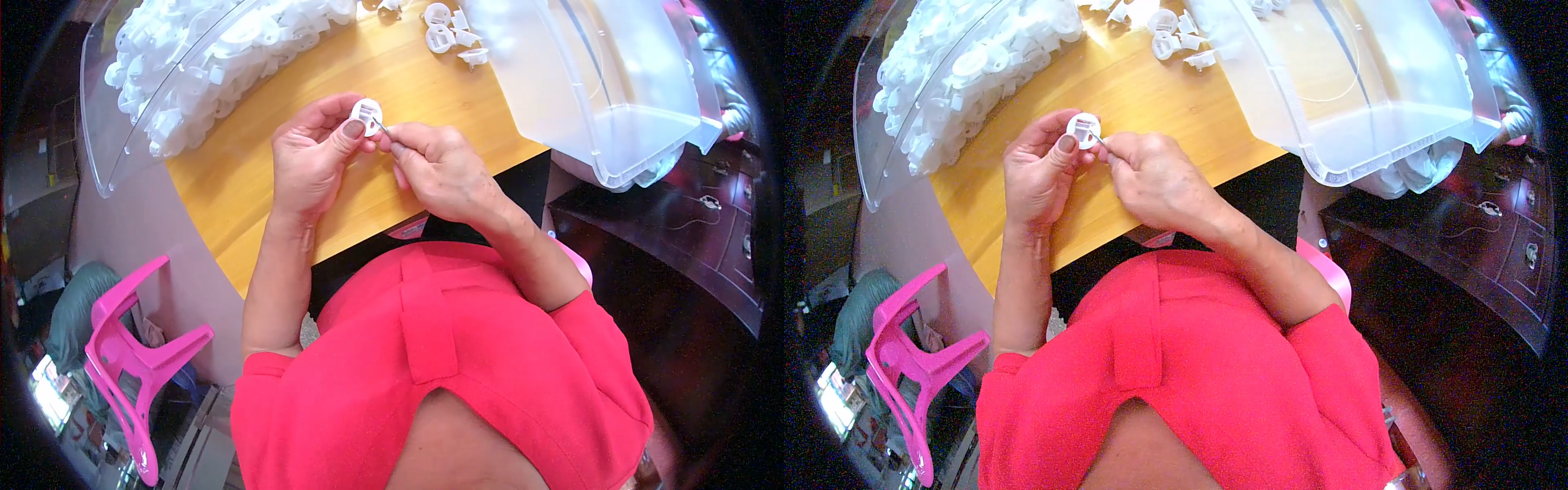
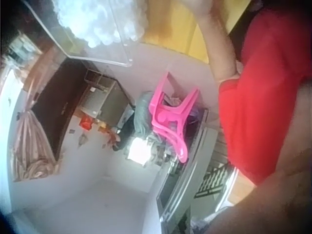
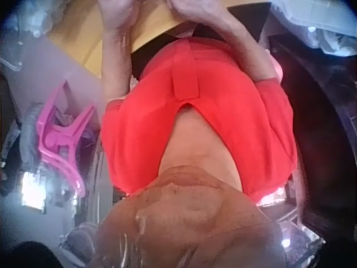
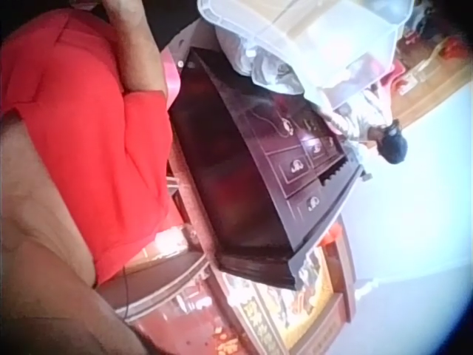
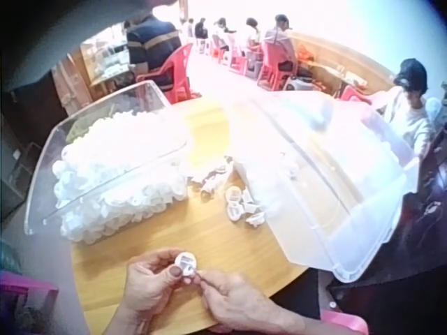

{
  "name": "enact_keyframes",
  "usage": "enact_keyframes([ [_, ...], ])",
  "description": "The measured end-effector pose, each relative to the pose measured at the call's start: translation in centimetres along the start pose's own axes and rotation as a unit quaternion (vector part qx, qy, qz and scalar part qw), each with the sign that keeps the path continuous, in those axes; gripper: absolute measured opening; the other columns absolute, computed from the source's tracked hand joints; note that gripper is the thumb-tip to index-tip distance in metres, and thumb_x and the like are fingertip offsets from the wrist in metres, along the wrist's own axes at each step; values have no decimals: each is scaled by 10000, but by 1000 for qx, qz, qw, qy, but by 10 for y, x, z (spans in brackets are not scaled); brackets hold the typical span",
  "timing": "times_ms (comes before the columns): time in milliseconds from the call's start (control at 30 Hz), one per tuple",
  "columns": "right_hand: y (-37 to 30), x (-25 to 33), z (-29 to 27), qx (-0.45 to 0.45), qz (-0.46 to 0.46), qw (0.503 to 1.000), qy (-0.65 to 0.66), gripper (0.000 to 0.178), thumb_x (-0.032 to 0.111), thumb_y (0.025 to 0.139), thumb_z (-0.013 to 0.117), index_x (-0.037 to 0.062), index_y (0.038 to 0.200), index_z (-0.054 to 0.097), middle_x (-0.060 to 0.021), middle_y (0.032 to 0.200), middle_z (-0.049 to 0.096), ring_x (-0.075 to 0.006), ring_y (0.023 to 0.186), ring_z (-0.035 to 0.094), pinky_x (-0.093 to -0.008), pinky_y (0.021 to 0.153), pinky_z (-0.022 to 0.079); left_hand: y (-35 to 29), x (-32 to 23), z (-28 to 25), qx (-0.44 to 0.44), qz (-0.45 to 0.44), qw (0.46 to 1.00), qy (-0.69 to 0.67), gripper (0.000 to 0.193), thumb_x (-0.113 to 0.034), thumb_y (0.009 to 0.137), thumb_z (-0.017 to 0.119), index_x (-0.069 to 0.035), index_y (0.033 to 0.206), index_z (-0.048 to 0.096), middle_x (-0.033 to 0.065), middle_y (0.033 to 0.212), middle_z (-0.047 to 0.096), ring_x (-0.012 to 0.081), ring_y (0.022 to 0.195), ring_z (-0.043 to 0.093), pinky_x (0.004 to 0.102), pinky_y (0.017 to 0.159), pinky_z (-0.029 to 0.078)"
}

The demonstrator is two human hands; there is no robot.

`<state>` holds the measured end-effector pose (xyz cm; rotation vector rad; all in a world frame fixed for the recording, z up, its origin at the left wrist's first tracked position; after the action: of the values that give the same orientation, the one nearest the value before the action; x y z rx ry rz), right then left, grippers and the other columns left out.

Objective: The person picks up white plastic components one by one and uses a small metal tool to press into their centers before placing them into a clear plastic bin.

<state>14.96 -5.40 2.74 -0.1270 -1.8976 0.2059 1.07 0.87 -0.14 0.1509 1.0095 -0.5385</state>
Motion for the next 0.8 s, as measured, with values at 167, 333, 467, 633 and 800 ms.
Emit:
enact_keyframes([
  [167,-1,-2,7,-53,-59,997,-10,118,34,830,481,-15,849,586,-264,699,572,-419,665,595,-454,583,467,1,2,-2,4,1,1000,-26,278,-21,821,647,70,1073,569,153,932,639,221,768,641,292,691,539],
  [333,-2,2,7,-69,-125,988,-62,95,26,818,478,-23,827,559,-271,676,562,-438,665,589,-492,588,463,0,2,-3,7,11,1000,-22,271,-8,818,645,69,1069,574,148,936,641,209,763,638,293,695,541],
  [467,-4,3,6,-46,-150,966,-205,79,42,805,506,-27,780,535,-230,668,592,-408,629,608,-467,564,491,0,3,-3,0,7,1000,-5,263,6,815,645,68,1063,586,137,940,646,182,766,633,280,689,541],
  [633,-11,33,3,-8,-163,872,-462,105,76,797,523,-19,836,545,-158,679,598,-292,589,629,-382,491,504,-4,3,0,-29,-5,999,28,224,13,808,651,64,1023,615,122,899,660,152,726,629,255,653,536],
  [800,-13,40,0,24,-231,790,-567,128,68,794,509,-27,873,541,-110,656,578,-201,551,620,-319,426,481,-6,2,5,-48,-8,995,89,188,-9,807,663,60,980,639,99,838,671,124,674,621,227,613,522],
])
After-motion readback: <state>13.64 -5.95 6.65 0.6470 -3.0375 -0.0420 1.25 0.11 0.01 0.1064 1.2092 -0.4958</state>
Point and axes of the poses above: each hand's wrist, its own y-axis towards the middle knuckle, its own z-axis out of the palm, x = y × z, the point moved 3 cm from there along y, towards the middle knuckle
